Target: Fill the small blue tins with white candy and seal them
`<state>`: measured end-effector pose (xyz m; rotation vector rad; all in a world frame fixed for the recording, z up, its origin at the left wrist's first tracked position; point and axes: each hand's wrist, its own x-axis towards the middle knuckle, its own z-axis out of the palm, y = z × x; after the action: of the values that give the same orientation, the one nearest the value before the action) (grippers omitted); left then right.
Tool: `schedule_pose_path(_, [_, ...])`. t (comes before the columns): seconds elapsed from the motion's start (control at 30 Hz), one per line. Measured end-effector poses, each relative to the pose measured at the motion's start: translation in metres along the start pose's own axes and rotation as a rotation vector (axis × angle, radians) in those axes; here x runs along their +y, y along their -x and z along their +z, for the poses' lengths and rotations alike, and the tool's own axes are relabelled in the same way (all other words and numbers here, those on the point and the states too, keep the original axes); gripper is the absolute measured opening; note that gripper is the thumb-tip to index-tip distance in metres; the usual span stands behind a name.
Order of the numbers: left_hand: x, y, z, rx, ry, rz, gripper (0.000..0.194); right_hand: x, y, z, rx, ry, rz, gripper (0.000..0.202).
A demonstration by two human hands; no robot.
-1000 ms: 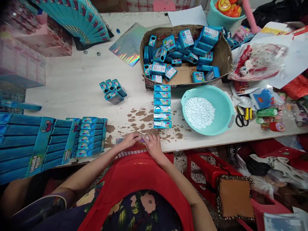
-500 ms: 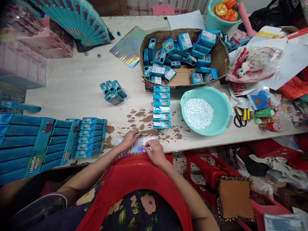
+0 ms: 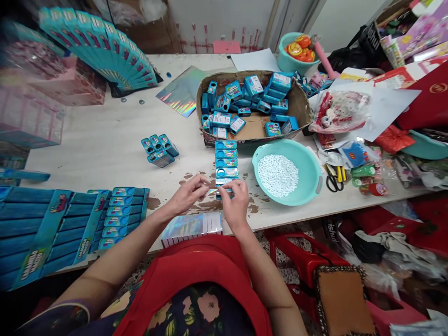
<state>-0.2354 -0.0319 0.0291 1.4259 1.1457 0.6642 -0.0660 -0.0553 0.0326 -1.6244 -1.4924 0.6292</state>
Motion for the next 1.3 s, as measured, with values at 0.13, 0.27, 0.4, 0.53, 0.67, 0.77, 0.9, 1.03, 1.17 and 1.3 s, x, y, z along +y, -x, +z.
schedule_pose_path(0.13, [-0.004, -0.044, -0.001, 0.122, -0.132, 0.037, 0.016, 0.015, -0.038, 0.015, 0.081, 0.184, -0.007, 0.011])
schedule_pose_path(0.27, [-0.021, -0.070, 0.012, 0.192, -0.155, 0.023, 0.014, 0.032, -0.057, 0.026, 0.076, 0.231, 0.049, 0.009])
schedule_pose_path(0.4, [-0.043, -0.070, 0.029, 0.344, -0.173, -0.078, 0.024, 0.042, -0.059, 0.026, 0.093, 0.123, 0.157, 0.021])
schedule_pose_path(0.53, [-0.059, -0.053, 0.048, 0.423, -0.161, -0.045, 0.048, 0.044, -0.062, 0.022, 0.009, 0.041, 0.256, 0.031])
schedule_pose_path(0.67, [-0.069, -0.037, 0.053, 0.196, -0.277, 0.095, 0.080, 0.039, -0.073, 0.016, 0.002, 0.054, 0.311, 0.036])
schedule_pose_path(0.77, [-0.086, -0.021, 0.032, 0.053, -0.446, -0.052, 0.075, 0.036, -0.059, 0.004, 0.062, -0.119, 0.275, 0.032])
schedule_pose_path(0.9, [-0.122, 0.020, 0.006, -0.099, -0.631, -0.326, 0.052, 0.056, 0.022, -0.008, 0.259, -0.156, 0.284, 0.028])
schedule_pose_path(1.03, [-0.150, 0.057, 0.014, -0.193, -0.759, -0.476, 0.034, 0.105, 0.107, 0.017, -0.187, -0.167, 0.681, 0.040])
schedule_pose_path(1.17, [-0.163, 0.064, 0.018, -0.260, -0.598, -0.427, 0.025, 0.136, 0.124, 0.054, -0.383, -0.217, 0.684, 0.046])
schedule_pose_path(1.3, [-0.162, 0.066, 0.007, -0.244, -0.399, -0.378, 0.024, 0.131, 0.109, 0.062, -0.414, -0.197, 0.611, 0.044])
